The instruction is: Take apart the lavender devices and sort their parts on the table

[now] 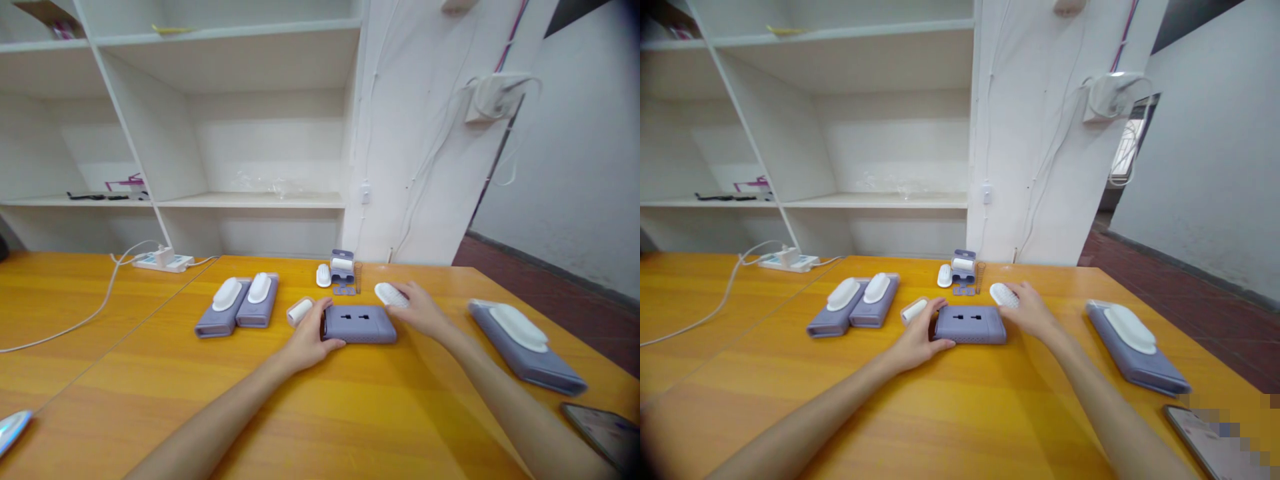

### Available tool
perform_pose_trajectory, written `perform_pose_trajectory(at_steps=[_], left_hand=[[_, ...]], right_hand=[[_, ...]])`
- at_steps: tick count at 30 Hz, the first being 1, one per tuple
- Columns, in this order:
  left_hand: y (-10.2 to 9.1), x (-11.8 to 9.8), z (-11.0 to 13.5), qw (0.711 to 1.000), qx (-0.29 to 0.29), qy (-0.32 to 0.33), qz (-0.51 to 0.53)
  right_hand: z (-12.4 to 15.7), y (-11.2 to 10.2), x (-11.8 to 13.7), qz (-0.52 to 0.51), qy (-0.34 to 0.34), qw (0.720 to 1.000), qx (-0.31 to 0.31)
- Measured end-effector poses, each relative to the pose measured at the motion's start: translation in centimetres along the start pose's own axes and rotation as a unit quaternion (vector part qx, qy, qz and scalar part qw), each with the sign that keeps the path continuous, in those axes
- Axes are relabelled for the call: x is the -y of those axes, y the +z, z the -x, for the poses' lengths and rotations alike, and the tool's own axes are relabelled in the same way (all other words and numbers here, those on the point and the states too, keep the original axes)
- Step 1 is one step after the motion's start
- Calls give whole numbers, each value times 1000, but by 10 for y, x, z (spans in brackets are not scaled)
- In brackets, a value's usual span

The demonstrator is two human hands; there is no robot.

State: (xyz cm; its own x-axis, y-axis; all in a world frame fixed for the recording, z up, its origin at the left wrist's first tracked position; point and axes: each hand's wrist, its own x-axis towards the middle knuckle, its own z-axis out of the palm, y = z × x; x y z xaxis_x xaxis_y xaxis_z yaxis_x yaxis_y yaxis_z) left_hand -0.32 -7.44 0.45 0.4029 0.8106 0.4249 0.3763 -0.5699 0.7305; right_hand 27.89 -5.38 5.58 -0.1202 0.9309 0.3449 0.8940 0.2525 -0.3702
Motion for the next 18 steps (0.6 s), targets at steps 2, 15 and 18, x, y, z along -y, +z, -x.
perform_pose_trajectory(at_steps=[2, 15, 18], left_hand=[[0, -1, 0, 1000, 4, 4, -2], [0, -7, 5, 995, 21, 65, -74], [0, -12, 6, 989, 20, 97, -110]], right_hand=[[10, 9, -18, 19, 46, 998, -27], [33, 30, -39, 172, 150, 971, -69], [40, 27, -26, 210, 150, 958, -126]])
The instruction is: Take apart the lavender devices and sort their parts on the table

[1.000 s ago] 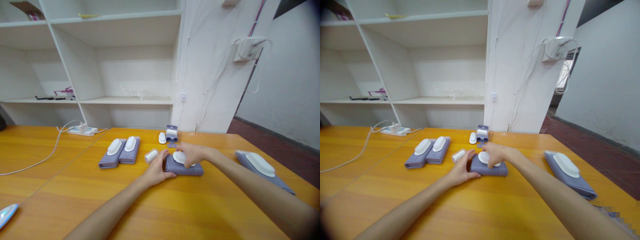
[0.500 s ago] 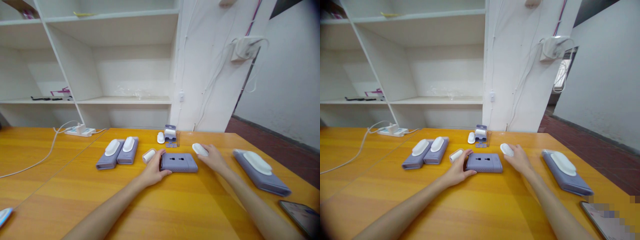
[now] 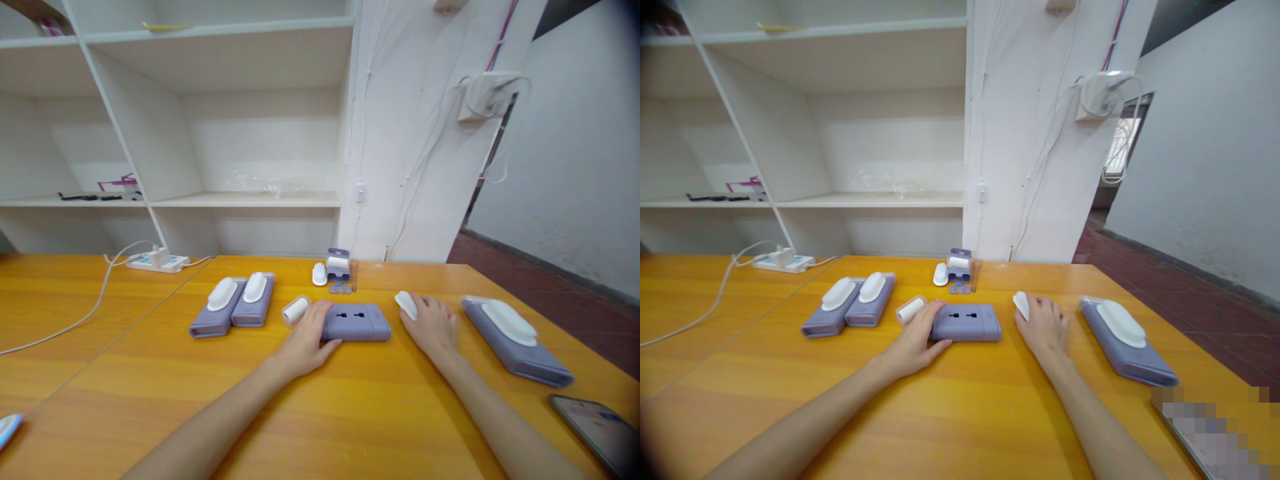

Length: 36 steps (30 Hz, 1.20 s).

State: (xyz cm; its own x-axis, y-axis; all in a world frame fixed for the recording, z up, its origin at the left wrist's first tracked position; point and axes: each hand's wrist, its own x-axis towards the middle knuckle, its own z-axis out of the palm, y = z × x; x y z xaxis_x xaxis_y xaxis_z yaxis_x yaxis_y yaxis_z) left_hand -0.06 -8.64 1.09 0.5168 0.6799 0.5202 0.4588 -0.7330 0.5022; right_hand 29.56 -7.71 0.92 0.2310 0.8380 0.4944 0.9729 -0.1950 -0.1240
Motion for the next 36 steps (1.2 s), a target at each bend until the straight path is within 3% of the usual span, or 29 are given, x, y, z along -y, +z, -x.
perform_pose_trajectory(at_steps=[2, 4, 7, 10, 13, 18, 23, 27, 32, 36], left_hand=[[-1, -3, 0, 1000, -2, 4, -11], [-2, -5, -1, 1000, -4, 2, -16], [-1, -5, -1, 1000, -2, -2, -23], [2, -1, 0, 999, 4, -16, -30], [5, 4, 1, 999, 2, -31, -29], [2, 2, 1, 999, -10, -36, -31], [-3, -6, 1, 998, -40, 4, -42], [-2, -5, 1, 995, -78, 36, -44], [3, 3, 0, 992, -124, 26, -14], [6, 8, -1, 982, -185, -36, 14]], right_hand=[[6, -8, 8, -24, -26, 998, -47], [11, -13, 18, -85, -81, 992, -50], [17, -12, 30, -184, -162, 969, 2], [21, -5, 37, -221, -202, 951, 73], [25, -1, 37, -247, -203, 940, 120], [27, -1, 36, -393, -132, 898, 145], [25, -6, 46, -574, -19, 802, 162], [20, -11, 47, -644, 42, 736, 202], [17, -20, 37, -718, 57, 609, 333], [26, -28, 37, -723, 45, 513, 460]])
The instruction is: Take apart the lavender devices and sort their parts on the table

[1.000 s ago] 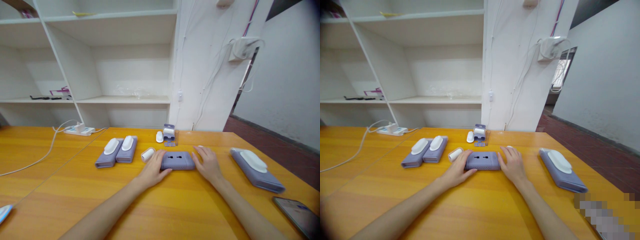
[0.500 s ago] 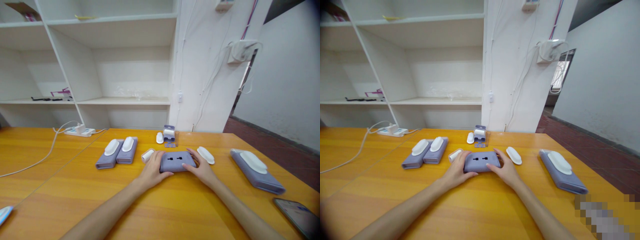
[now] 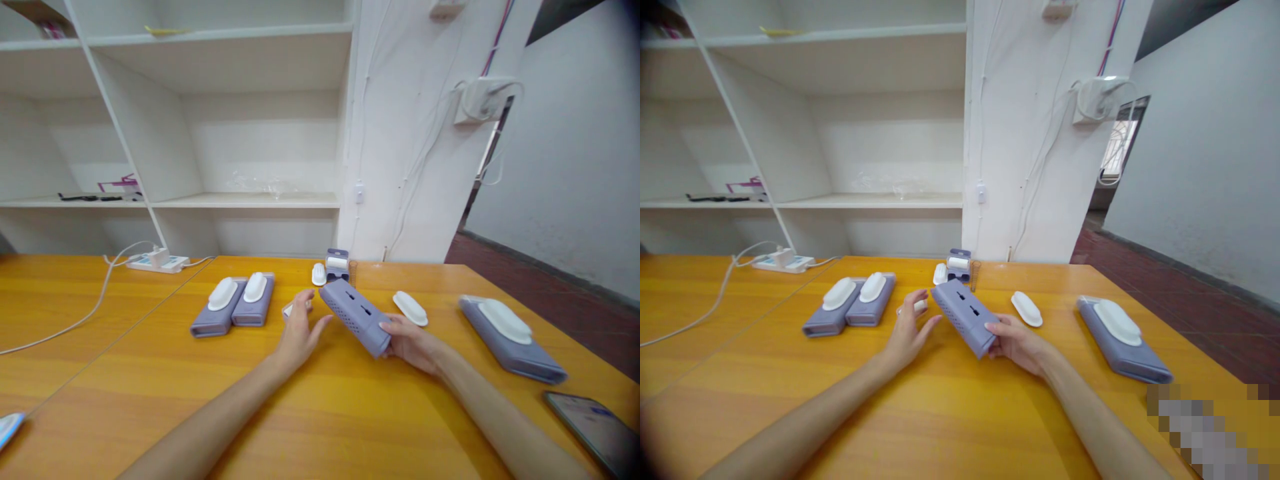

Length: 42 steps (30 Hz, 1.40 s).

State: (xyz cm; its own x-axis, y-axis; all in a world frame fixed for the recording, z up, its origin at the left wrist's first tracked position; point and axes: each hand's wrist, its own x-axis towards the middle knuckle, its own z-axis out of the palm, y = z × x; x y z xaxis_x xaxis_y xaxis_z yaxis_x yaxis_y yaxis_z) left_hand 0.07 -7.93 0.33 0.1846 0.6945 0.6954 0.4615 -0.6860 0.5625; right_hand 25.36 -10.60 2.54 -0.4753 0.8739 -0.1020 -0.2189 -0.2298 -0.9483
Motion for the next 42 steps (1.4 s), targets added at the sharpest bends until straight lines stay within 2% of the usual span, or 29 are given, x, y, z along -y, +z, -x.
perform_pose_trajectory(at_steps=[3, 5, 8, 12, 18, 25, 29, 36, 42], left_hand=[[-1, -3, 1, 999, 12, -27, 38], [-1, -10, 3, 996, 41, -42, 72], [2, -23, 6, 978, 103, -100, 153], [13, -32, 9, 932, 176, -191, 255], [18, -20, 4, 896, 228, -260, 277], [14, -18, -2, 865, 238, -288, 335], [10, -21, -3, 846, 243, -298, 369], [9, -31, -3, 852, 131, -299, 409], [13, -28, -6, 807, 74, -335, 481]], right_hand=[[-1, 17, -7, -47, 14, 998, 26], [-5, 29, -12, -76, -9, 997, 4], [-11, 41, -17, -97, -45, 993, -43], [-14, 44, -19, -66, -78, 990, -97], [-16, 45, -21, -38, -98, 991, -82], [-24, 48, -20, -50, -106, 983, -139], [-25, 50, -18, -42, -110, 982, -145], [-23, 58, -11, 74, -60, 992, -88], [-29, 64, -18, 76, -60, 981, -170]])
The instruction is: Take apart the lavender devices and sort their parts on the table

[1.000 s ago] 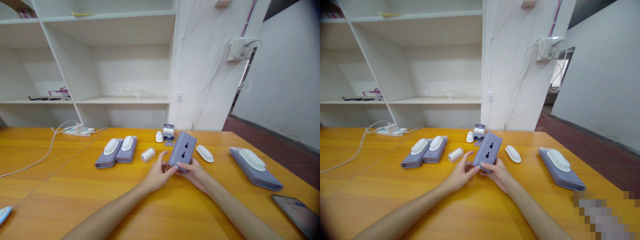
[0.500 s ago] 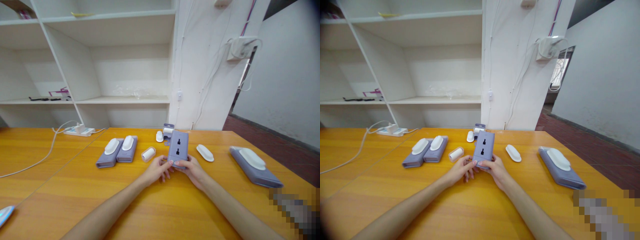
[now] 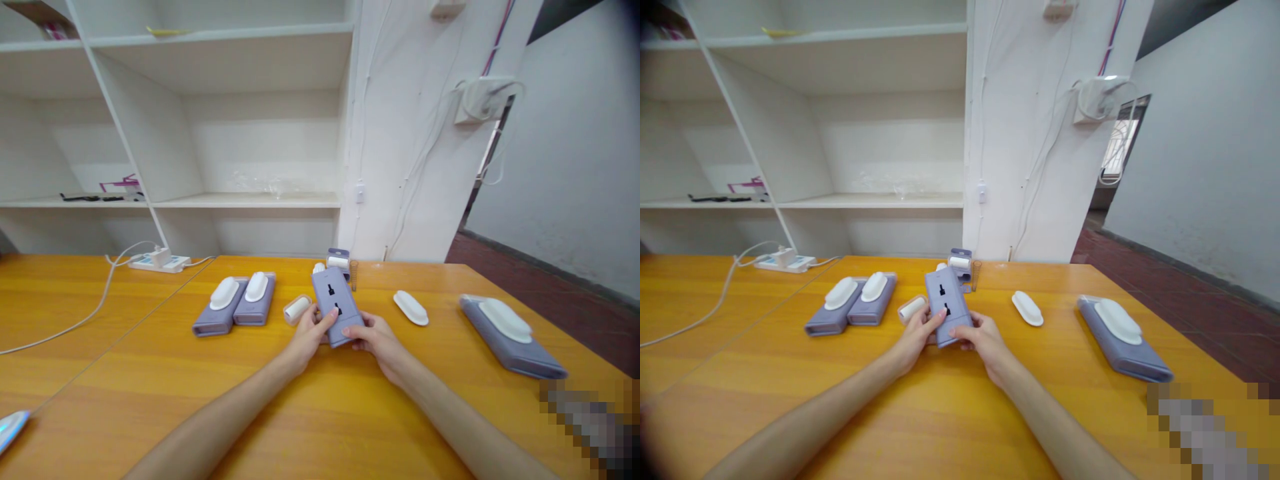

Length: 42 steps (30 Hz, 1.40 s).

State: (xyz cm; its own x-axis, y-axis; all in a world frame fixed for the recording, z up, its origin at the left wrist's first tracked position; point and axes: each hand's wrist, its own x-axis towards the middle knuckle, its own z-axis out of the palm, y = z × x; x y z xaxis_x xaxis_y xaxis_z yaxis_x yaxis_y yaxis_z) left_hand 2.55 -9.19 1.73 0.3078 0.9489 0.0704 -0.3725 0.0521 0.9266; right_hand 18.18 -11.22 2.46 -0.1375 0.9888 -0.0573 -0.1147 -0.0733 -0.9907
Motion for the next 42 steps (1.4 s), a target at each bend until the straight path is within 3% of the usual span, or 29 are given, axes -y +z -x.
perform_pose_trajectory(at_steps=[6, 12, 19, 28, 34, 42], left_hand=[[0, 3, 0, 999, 0, 11, 53], [-2, 5, 0, 997, 4, 16, 81], [-3, 5, 0, 998, 0, 15, 68], [1, 4, 1, 997, -4, 4, 76], [0, 5, 0, 996, -6, 6, 91], [-5, 6, -2, 998, -21, -8, 53]], right_hand=[[1, 3, 0, 21, -20, 1000, -8], [3, 7, 1, -27, 45, 998, 15], [5, 10, -4, -57, -5, 998, 0], [3, 11, -1, -96, 27, 995, -24], [4, 12, 5, -70, 66, 995, -33], [6, 5, 2, -42, 11, 998, 35]])
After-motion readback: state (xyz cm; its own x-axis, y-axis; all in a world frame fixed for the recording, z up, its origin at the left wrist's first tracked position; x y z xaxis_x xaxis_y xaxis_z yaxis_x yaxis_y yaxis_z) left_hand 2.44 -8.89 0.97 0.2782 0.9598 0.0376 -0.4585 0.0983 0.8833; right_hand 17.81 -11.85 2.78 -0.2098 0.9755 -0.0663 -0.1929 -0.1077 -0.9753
